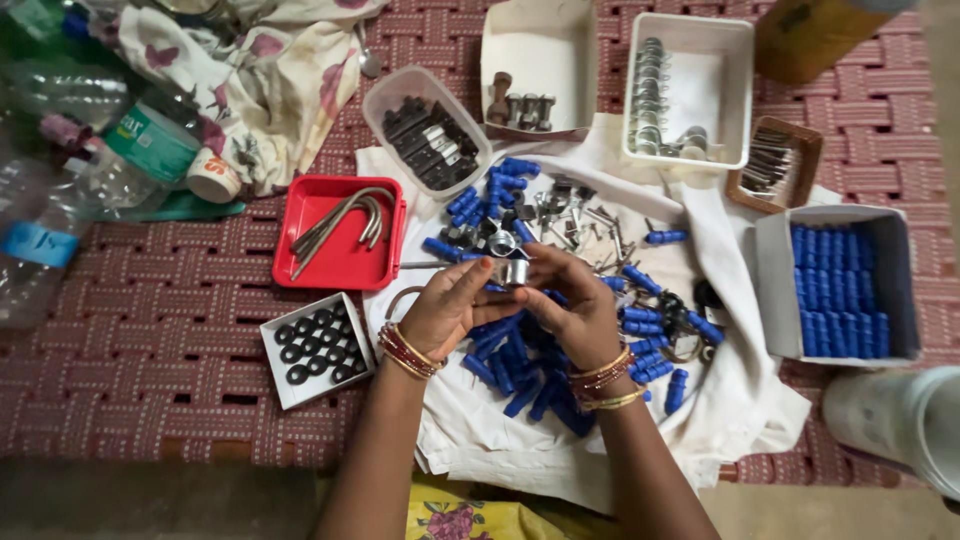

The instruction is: The person sorts blue plastic parts and metal clips from various containers and assembles them by hand while sitting on a bed.

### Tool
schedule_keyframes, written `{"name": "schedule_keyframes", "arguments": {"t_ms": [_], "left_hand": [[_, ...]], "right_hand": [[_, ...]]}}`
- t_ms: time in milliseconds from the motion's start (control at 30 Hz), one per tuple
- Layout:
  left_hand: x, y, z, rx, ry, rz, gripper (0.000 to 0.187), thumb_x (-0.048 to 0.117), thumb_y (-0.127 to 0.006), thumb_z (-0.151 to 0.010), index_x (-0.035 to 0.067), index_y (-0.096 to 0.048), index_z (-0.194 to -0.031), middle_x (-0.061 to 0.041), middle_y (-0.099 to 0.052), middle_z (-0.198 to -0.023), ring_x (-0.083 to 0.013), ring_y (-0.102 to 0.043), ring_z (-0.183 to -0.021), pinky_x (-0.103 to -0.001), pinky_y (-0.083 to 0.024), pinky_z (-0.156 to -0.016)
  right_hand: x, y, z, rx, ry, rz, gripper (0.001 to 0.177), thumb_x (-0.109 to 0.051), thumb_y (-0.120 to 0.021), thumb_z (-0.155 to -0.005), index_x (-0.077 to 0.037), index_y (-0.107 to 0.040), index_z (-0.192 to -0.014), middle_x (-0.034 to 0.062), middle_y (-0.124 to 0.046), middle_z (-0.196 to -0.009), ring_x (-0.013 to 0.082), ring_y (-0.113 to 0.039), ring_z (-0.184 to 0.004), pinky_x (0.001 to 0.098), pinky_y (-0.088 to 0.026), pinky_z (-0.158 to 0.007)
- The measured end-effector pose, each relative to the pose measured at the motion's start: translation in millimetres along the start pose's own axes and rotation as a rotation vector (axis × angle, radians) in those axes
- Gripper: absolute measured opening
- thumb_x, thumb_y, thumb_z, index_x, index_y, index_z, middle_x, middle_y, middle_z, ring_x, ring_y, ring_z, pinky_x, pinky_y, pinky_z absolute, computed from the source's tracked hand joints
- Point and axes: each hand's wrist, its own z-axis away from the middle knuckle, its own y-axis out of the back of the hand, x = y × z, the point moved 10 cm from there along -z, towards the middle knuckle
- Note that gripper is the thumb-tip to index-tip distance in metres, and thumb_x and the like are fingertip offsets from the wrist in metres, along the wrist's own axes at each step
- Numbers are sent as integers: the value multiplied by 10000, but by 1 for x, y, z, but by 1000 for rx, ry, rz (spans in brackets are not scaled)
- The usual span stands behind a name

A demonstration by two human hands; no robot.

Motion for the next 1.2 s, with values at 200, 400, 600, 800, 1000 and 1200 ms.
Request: {"name": "schedule_keyframes", "arguments": {"t_ms": [200, 400, 600, 800, 1000, 1200], "left_hand": [[-3, -1, 2, -42, -50, -57, 462, 338, -578, -1067, -38, -617, -1334, -112, -711, -1193, -211, -718, -1060, -379, -583, -973], [-16, -7, 6, 39, -111, -149, 375, 183, -606, -1017, -51, -629, -1310, -136, -724, -1190, -221, -722, -1073, -377, -610, -972], [-47, -53, 12, 75, -110, -71, 313, 151, -624, -1008, -36, -673, -1253, -136, -732, -1154, -214, -728, -1010, -375, -621, -897], [-90, -113, 24, 126, -11, -3, 178, 110, -691, -949, -13, -700, -1077, -117, -743, -1051, -216, -737, -949, -379, -628, -870], [-142, -179, 25, 19, 64, -68, 125, 101, -712, -946, -13, -662, -959, -116, -733, -990, -211, -747, -929, -371, -650, -896], [-187, -252, 5, -127, 164, -234, 152, 92, -699, -952, -46, -666, -1007, -115, -726, -960, -192, -749, -834, -330, -648, -822]], "right_hand": [[16, 6, 6, -17, -117, -106, 376, 35, -767, -858, -19, -693, -1223, 17, -748, -1040, 104, -700, -955, 238, -582, -837], [-1, 22, 18, -45, -147, -13, 356, 107, -760, -810, -19, -695, -1136, 28, -721, -1081, 129, -724, -996, 286, -630, -865], [-75, 49, 56, -49, -37, 261, 409, 74, -814, -770, -13, -704, -1155, 58, -663, -1166, 161, -724, -1027, 285, -624, -890], [-128, 93, 119, 43, 9, 281, 394, -22, -831, -785, -3, -705, -1158, 68, -616, -1182, 153, -718, -999, 268, -648, -847], [-175, 150, 185, 152, 149, 600, 327, -104, -840, -820, -20, -717, -1111, 69, -699, -1081, 141, -767, -915, 253, -638, -765], [-219, 223, 225, 224, 216, 721, 290, -55, -818, -817, -32, -748, -1097, 85, -728, -1103, 154, -757, -943, 266, -646, -773]]}}
